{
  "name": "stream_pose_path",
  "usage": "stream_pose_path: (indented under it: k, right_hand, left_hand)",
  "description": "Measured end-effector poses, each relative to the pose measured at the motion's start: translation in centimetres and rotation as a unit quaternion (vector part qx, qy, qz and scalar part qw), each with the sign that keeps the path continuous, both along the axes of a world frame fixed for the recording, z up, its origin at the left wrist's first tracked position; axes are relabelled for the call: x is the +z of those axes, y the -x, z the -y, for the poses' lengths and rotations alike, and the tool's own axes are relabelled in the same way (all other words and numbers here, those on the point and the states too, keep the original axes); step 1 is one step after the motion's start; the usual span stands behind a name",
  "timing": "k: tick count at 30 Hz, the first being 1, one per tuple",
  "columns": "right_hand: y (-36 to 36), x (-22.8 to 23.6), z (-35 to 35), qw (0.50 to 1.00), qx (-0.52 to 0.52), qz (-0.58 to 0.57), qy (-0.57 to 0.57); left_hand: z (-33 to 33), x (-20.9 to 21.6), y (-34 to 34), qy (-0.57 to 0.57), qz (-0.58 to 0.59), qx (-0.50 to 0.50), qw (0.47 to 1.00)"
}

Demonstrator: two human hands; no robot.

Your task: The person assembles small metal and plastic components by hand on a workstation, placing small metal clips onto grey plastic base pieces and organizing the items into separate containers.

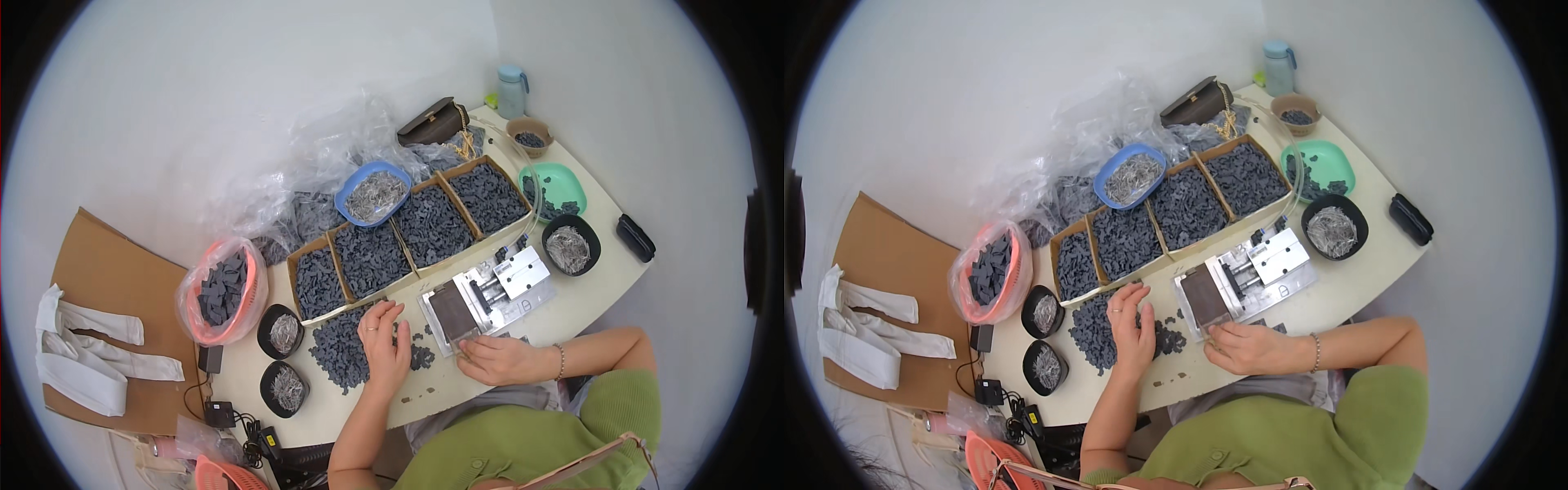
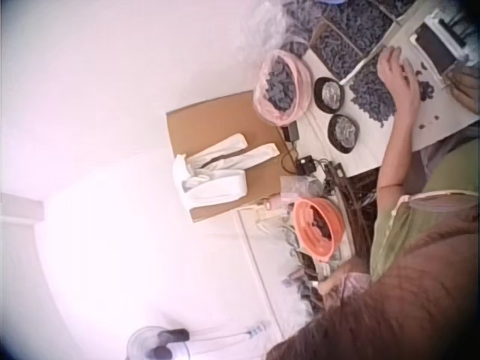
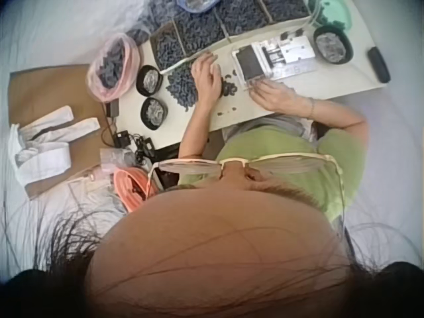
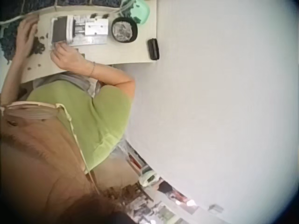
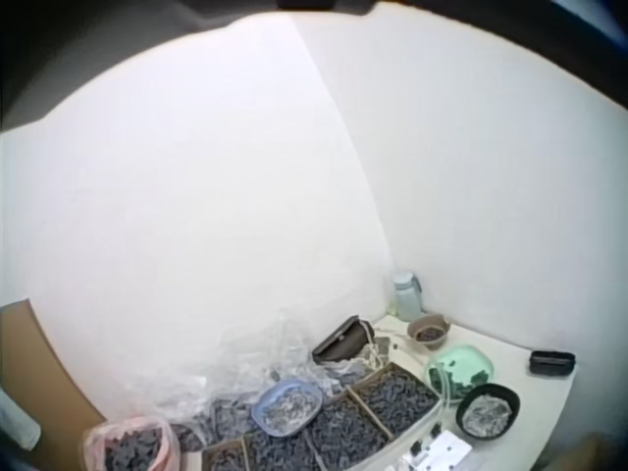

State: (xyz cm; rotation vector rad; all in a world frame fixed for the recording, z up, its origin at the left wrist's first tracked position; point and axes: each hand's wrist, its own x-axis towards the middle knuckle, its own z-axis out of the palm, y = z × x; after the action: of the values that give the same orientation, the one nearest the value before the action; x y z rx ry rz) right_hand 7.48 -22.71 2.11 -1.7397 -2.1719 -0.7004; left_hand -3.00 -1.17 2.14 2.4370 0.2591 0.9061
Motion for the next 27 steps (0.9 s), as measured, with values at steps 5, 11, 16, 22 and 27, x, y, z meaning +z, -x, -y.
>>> stream_pose_path:
  k: [5,11,16,22,27]
  right_hand:
    - [-1.8,-0.2,-0.6,0.998,0.059,-0.016,-0.02]
    - [-7.4,3.5,-4.8,0.983,-0.055,-0.136,-0.112]
    - [-11.0,3.1,-11.6,0.904,-0.121,-0.407,-0.038]
    - [-14.5,2.0,-9.8,0.928,-0.109,-0.356,0.013]
    - [-20.5,2.4,-5.3,0.928,-0.235,-0.278,0.078]
  left_hand:
    - [0.0,0.7,0.2,-0.03,-0.014,-0.025,0.999]
    - [2.0,-0.4,0.3,-0.085,-0.059,-0.138,0.985]
    - [5.3,-1.1,-0.3,-0.242,-0.112,-0.113,0.957]
    - [6.1,-0.2,-2.1,-0.284,-0.22,-0.107,0.927]
    - [3.3,2.1,-3.4,-0.136,-0.22,-0.152,0.954]
